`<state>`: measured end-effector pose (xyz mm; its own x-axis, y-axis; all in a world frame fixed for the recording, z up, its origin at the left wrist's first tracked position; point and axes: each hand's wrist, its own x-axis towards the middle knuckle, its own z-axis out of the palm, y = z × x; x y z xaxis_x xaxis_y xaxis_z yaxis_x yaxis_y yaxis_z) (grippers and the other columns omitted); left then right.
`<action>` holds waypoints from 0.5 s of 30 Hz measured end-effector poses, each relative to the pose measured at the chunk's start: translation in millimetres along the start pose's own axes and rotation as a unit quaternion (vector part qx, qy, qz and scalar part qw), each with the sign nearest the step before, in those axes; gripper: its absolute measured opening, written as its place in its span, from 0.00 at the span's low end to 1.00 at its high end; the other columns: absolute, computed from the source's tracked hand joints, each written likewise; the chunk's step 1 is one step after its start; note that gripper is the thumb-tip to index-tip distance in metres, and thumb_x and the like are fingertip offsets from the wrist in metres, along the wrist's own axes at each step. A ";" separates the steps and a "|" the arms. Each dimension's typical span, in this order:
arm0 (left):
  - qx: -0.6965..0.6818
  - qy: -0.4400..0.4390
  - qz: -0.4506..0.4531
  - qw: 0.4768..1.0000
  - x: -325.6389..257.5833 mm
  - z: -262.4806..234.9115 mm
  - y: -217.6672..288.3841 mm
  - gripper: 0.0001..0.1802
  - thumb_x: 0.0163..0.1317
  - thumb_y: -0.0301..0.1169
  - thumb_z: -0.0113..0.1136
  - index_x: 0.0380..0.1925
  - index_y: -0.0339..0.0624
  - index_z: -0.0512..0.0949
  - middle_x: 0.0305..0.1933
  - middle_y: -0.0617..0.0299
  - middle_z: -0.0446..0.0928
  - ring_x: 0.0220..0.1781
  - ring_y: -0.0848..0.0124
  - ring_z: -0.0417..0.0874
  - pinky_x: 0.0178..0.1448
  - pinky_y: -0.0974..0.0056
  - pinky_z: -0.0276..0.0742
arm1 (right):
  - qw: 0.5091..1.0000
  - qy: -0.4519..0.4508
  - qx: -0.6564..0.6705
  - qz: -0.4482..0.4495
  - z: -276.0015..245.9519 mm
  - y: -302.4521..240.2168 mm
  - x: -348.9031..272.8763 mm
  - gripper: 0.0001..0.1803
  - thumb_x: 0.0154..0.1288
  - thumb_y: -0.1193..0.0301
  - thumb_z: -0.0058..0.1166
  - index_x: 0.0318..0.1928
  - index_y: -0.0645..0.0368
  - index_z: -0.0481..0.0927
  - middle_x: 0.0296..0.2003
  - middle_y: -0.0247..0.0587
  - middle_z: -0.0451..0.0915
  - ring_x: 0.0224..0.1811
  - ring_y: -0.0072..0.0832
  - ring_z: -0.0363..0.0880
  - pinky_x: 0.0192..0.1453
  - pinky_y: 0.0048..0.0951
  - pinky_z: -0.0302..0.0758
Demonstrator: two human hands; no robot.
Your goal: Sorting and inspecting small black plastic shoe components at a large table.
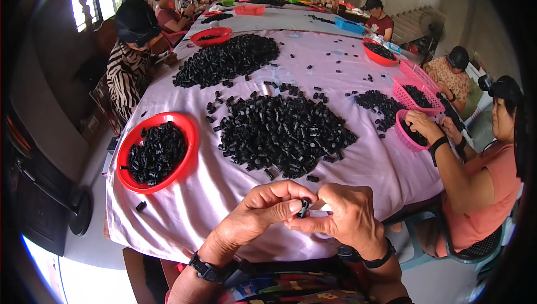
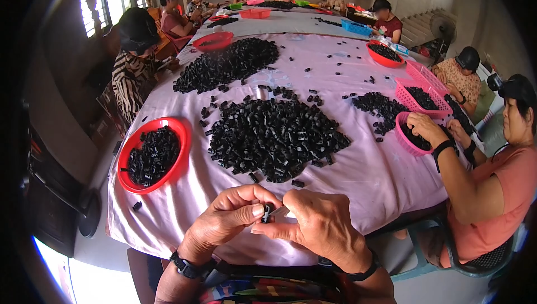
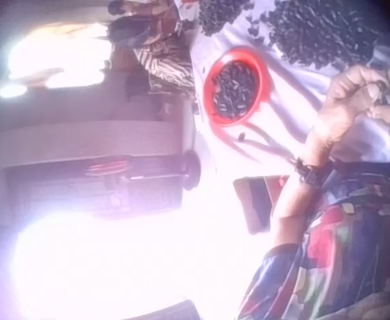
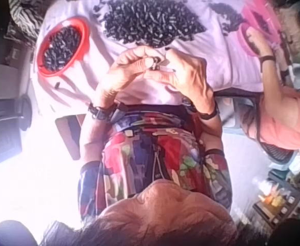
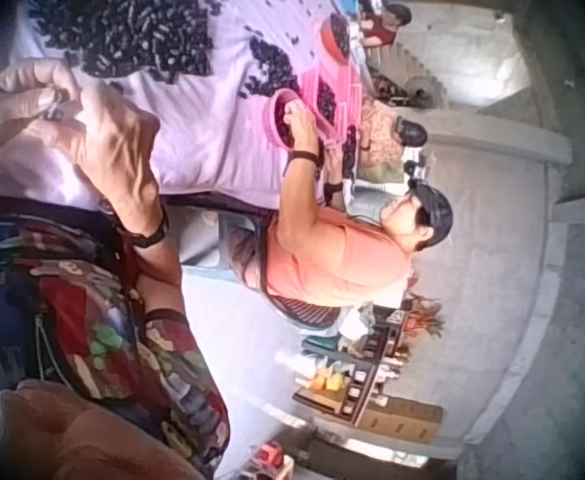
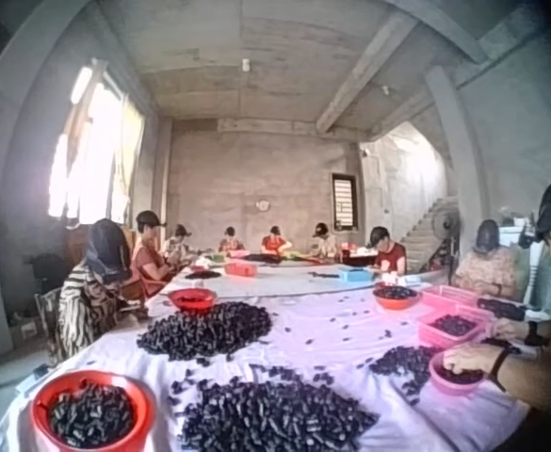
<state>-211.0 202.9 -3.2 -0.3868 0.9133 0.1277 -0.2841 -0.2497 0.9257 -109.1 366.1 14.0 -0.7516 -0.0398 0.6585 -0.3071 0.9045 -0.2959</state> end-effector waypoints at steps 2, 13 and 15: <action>0.001 0.002 -0.004 1.000 0.1 -0.6 0.3 0.13 0.68 0.31 0.53 0.49 0.38 0.77 0.42 0.69 0.78 0.35 0.84 0.69 0.41 0.75 0.67 | 1.000 0.000 -0.012 -0.007 -0.5 0.2 0.2 0.29 0.40 0.49 0.74 0.17 0.56 0.67 0.14 0.33 0.71 0.13 0.29 0.73 0.18 0.29 0.69; 0.003 0.001 -0.008 1.000 0.5 1.2 1.0 0.14 0.68 0.32 0.54 0.49 0.38 0.78 0.39 0.71 0.78 0.34 0.85 0.69 0.40 0.75 0.67 | 0.999 0.005 -0.036 -0.026 -0.8 0.6 -0.7 0.31 0.39 0.49 0.74 0.16 0.55 0.65 0.13 0.33 0.68 0.12 0.29 0.71 0.17 0.29 0.67; 0.007 -0.003 -0.009 1.000 0.6 -0.1 0.6 0.14 0.68 0.32 0.53 0.49 0.38 0.78 0.38 0.71 0.78 0.34 0.85 0.69 0.40 0.75 0.67 | 0.999 0.011 -0.042 -0.027 -0.9 0.4 -1.1 0.31 0.39 0.48 0.73 0.16 0.55 0.65 0.13 0.33 0.67 0.12 0.29 0.70 0.17 0.29 0.67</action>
<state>-211.6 203.2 -2.5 -0.3767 0.9193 0.1139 -0.2786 -0.2297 0.9325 -107.8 366.8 13.8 -0.7218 -0.0817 0.6873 -0.2964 0.9338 -0.2003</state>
